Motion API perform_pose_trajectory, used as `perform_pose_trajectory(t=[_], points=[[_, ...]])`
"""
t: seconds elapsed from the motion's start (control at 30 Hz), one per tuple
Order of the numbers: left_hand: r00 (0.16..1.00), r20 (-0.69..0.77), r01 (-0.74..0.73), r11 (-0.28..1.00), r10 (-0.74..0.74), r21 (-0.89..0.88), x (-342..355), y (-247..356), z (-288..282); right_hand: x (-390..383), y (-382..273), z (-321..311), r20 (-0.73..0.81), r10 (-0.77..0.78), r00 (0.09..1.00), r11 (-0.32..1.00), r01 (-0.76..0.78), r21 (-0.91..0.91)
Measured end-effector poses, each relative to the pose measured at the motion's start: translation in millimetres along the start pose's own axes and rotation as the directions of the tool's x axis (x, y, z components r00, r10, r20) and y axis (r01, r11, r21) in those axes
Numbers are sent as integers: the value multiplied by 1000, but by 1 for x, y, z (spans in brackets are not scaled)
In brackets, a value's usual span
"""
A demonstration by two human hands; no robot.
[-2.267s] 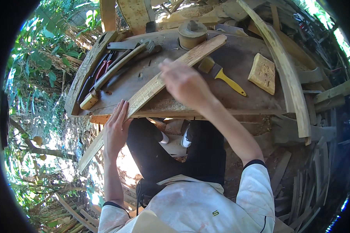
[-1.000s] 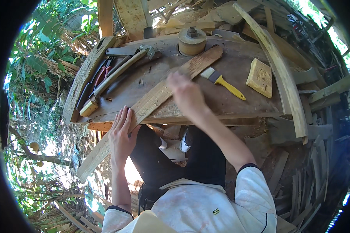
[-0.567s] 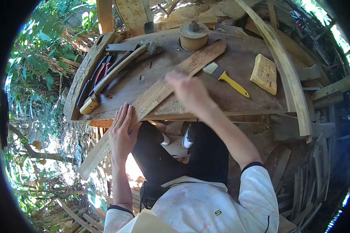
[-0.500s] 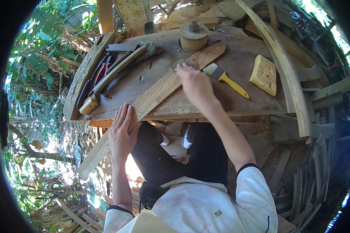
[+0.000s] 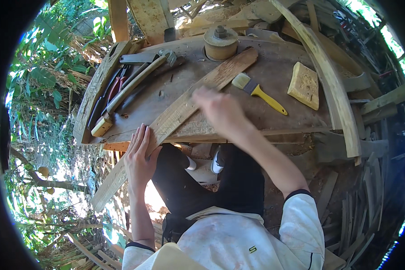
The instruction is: The person uses a hammer and chisel to carve a groove into a wooden plank. They then use a brush to sweep away sawdust and a sanding block to smooth the plank's surface. The person works on a single plank throughout the clip.
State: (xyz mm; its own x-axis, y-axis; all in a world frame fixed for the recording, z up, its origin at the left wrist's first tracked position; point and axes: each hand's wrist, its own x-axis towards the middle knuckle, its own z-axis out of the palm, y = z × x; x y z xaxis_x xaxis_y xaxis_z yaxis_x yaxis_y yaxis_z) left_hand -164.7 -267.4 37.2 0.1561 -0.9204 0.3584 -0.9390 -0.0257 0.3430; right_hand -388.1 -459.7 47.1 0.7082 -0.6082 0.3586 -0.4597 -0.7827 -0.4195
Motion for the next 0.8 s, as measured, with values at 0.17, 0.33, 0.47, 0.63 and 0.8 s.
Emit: perform_pose_trajectory(t=[0.17, 0.33, 0.47, 0.63, 0.8], points=[[1000, -20, 4, 1000, -4, 11, 0, 0, 2, 4, -11, 6, -40, -77, 996, 986, 70, -149], [1000, -26, 1, 1000, -1, 22, 0, 0, 3, 6, -13, 14, -73, 160, 984, 987, -161, -19], [999, -36, 11, 1000, -11, 15, 0, 0, 3, 4, -26, 21, -14, -261, 965, 962, 259, -82], [999, -43, 7, 1000, -5, 29, 0, 3, 4, 4, -22, 27, -88, 84, 993, 995, -88, -38], [997, -72, -36, 999, 36, 7, -1, 1, 3, -6, -20, 51, -144, -96, 985, 992, 106, 64]])
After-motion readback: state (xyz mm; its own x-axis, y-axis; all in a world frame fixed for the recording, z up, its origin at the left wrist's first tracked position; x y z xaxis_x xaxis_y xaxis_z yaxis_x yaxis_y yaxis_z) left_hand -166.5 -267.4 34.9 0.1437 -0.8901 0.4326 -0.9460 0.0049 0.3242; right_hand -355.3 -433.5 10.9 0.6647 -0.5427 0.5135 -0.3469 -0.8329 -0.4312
